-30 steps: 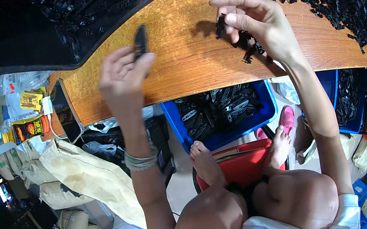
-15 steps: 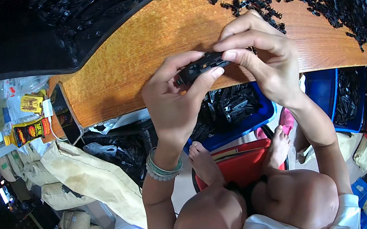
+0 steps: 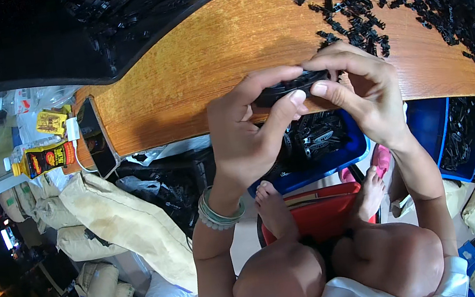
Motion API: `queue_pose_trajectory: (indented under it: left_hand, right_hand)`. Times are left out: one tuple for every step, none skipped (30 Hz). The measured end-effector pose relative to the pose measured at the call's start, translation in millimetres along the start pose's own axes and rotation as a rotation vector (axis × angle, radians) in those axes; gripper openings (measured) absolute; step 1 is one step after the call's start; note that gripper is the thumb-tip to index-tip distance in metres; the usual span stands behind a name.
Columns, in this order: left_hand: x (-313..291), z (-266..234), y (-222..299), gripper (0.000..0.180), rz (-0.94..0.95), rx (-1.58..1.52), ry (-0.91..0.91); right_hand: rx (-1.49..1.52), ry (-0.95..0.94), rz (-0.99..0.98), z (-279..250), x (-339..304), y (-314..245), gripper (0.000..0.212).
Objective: The person assembles small black plastic components by hand at a workstation.
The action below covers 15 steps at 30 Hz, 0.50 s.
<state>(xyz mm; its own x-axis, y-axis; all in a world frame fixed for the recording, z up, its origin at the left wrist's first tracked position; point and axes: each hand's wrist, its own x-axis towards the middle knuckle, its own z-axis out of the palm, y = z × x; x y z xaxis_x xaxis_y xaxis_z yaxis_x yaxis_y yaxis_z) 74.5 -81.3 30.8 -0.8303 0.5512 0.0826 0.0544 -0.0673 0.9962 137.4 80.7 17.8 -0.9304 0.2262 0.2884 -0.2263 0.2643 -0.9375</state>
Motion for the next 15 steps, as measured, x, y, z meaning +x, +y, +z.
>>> queue_pose_trajectory:
  left_hand:
    - [2, -2, 0, 0.014, 0.003, 0.037, -0.050]
    - [5, -5, -1, 0.014, 0.006, 0.071, -0.103]
    - [11, -13, 0, 0.015, 0.040, 0.199, -0.148]
    - [18, -27, 1, 0.016, 0.072, 0.326, -0.196]
    - [29, -45, -3, 0.016, 0.074, 0.508, -0.033]
    - [42, -64, -15, 0.016, 0.076, 0.670, 0.128]
    - [55, -86, -17, 0.018, 0.247, 0.764, 0.302]
    - [73, -122, -23, 0.022, 0.346, 1.006, 0.408]
    - [85, -139, -21, 0.023, 0.328, 1.222, 0.436]
    - [95, -147, -23, 0.025, 0.309, 1.429, 0.461]
    - [101, -152, -25, 0.025, 0.313, 1.421, 0.457]
    - [106, -157, -27, 0.026, 0.275, 1.412, 0.439]
    - [109, -157, -29, 0.027, 0.240, 1.401, 0.419]
    - [111, -153, -29, 0.027, 0.247, 1.393, 0.415]
    - [110, -154, -26, 0.027, 0.269, 1.435, 0.402]
  right_hand:
    - [0.050, -0.017, 0.025, -2, -2, 2, 0.022]
    - [0.098, -0.033, 0.052, -4, -4, 3, 0.021]
    - [0.086, -0.077, 0.103, -8, -6, 0, 0.022]
    - [0.084, -0.073, 0.106, -12, -7, -2, 0.022]
    - [0.005, -0.275, 0.086, -16, -8, -2, 0.022]
    - [-0.089, -0.475, 0.077, -21, -11, -1, 0.023]
    - [-0.113, -0.482, 0.040, -17, -15, -1, 0.023]
    - [-0.126, -0.493, -0.008, -7, -16, -2, 0.022]
    - [-0.117, -0.446, -0.059, -5, -14, -1, 0.020]
    - [-0.127, -0.442, -0.054, -9, -9, 0, 0.020]
    - [-0.234, -0.332, -0.089, -15, 2, 1, 0.018]
    - [-0.337, -0.222, -0.124, -19, 14, 5, 0.017]
    - [-0.507, -0.092, -0.178, -24, 28, 17, 0.014]
    - [-0.675, 0.040, -0.233, -30, 43, 29, 0.011]
    - [-0.844, 0.092, -0.270, -33, 56, 43, 0.010]
